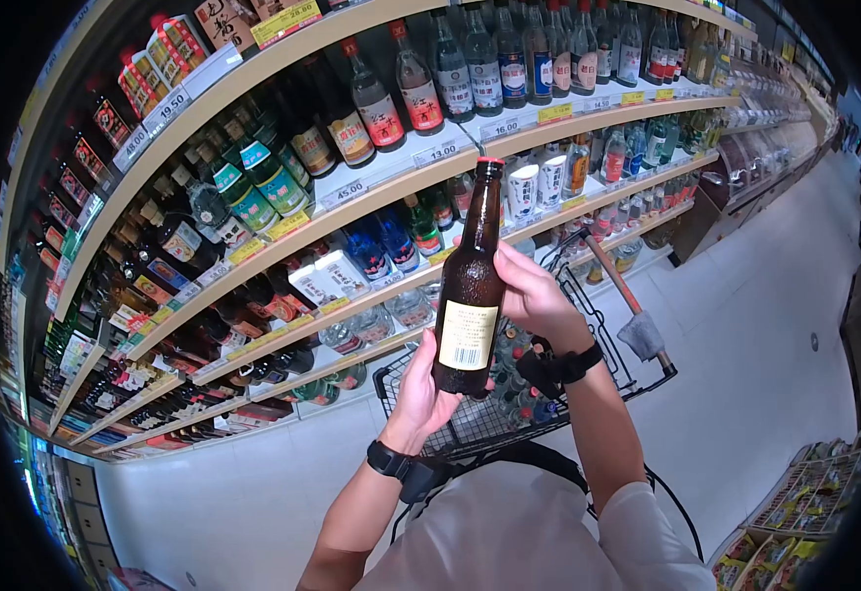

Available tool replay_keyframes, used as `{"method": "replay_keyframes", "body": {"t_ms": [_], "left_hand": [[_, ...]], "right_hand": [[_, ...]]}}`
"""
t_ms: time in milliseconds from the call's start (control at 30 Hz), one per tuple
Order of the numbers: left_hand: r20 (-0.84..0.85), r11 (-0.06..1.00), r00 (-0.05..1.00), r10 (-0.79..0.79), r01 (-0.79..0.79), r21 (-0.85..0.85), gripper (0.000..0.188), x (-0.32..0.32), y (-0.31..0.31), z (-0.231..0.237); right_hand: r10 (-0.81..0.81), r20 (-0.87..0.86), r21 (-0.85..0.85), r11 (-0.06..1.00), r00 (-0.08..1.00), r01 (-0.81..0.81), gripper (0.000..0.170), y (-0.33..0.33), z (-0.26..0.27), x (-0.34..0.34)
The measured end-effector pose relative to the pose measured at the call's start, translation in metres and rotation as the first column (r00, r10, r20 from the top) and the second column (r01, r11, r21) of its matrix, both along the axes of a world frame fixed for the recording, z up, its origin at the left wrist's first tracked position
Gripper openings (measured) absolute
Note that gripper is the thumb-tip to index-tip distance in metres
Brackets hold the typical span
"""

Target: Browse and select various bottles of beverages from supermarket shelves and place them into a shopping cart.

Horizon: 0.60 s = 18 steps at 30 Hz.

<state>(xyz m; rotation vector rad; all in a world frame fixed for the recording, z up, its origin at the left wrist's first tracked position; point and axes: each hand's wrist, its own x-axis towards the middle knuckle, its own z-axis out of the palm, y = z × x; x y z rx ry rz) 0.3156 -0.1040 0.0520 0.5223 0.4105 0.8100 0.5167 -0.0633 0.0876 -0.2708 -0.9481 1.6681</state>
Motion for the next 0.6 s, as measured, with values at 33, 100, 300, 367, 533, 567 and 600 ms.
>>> {"method": "replay_keyframes", "body": {"t_ms": [33,100,300,367,533,567,600], "left_hand": [[0.005,1.000,1.000,-0.002,0.002,0.002,0.056,0.002,0.000,0.000],[0.011,1.000,1.000,-0.006,0.006,0.010,0.057,0.004,-0.001,0.003],[-0.017,0.999,0.999,-0.047,0.048,0.016,0.067,0.008,-0.001,0.000],[0.001,0.998,0.998,-0.055,0.055,0.018,0.066,0.009,-0.001,-0.001],[0.071,0.995,0.994,-0.079,0.083,-0.056,0.061,0.012,-0.002,0.006],[0.098,0.992,0.991,-0.087,0.095,-0.080,0.062,0.012,-0.001,0.006],[0.126,0.989,0.988,-0.095,0.108,-0.103,0.062,0.012,-0.001,0.006]], "right_hand": [[0.000,-0.025,-0.001,1.000,1.000,0.000,0.048,0.001,-0.002,0.000],[-0.026,-0.036,-0.001,1.000,0.999,0.026,0.048,0.001,-0.001,0.000],[-0.022,-0.055,0.018,1.000,0.998,0.023,0.047,0.006,-0.011,0.006],[-0.020,-0.063,0.016,1.000,0.998,0.021,0.047,0.008,-0.012,0.007],[-0.009,-0.068,-0.013,1.000,0.998,0.008,0.046,0.007,-0.012,0.008],[-0.034,-0.041,-0.012,0.999,0.999,0.034,0.044,0.006,-0.010,0.006],[-0.061,-0.013,-0.009,0.998,0.998,0.061,0.042,0.004,-0.006,0.003]]}}
